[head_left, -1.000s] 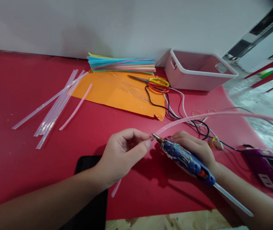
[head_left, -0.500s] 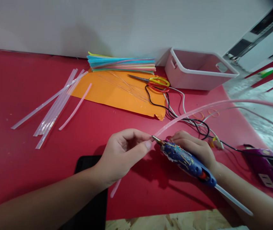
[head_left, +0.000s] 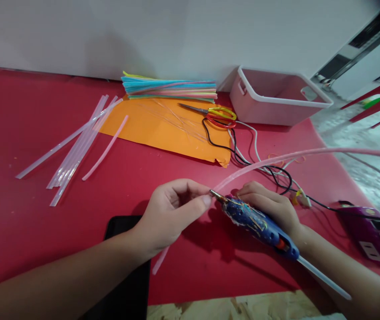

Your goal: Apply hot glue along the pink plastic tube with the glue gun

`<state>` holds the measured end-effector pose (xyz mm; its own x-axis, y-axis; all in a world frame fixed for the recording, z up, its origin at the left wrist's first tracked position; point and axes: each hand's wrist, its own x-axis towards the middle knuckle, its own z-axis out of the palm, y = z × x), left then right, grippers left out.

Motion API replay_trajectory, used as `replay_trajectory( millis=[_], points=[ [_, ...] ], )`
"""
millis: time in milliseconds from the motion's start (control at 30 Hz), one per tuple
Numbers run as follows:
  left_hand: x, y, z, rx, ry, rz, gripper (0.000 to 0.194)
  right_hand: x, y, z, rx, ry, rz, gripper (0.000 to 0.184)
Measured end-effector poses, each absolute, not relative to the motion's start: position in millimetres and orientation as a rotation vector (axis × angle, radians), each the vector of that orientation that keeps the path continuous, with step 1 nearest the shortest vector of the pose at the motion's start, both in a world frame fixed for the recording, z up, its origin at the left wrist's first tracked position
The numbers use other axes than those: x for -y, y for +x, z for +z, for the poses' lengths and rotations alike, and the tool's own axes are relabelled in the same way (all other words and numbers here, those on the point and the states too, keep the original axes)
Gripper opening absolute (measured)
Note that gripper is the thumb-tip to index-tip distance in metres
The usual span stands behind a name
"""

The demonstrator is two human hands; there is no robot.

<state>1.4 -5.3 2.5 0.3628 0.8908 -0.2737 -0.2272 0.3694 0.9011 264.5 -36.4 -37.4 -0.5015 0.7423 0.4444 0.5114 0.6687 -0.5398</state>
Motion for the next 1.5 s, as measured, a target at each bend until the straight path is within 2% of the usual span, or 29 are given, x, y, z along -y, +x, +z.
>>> replay_trajectory(
  millis=[133, 1167, 1500],
  points=[
    [4.7, 2.2, 1.6, -0.876, 0.889, 0.869, 0.009, 37.3, 266.2, -40.8, 2.207, -0.976, 0.480, 0.020],
    [4.6, 0.6, 0.0, -0.801, 0.802, 0.895, 0.016, 35.6, 266.7, -38.8, 2.210, -0.946, 0.465, 0.014],
    [5.8, 0.4, -0.8, -0.789, 0.783, 0.905, 0.017, 35.9, 267.0, -38.5, 2.200, -0.962, 0.450, 0.017]
  ],
)
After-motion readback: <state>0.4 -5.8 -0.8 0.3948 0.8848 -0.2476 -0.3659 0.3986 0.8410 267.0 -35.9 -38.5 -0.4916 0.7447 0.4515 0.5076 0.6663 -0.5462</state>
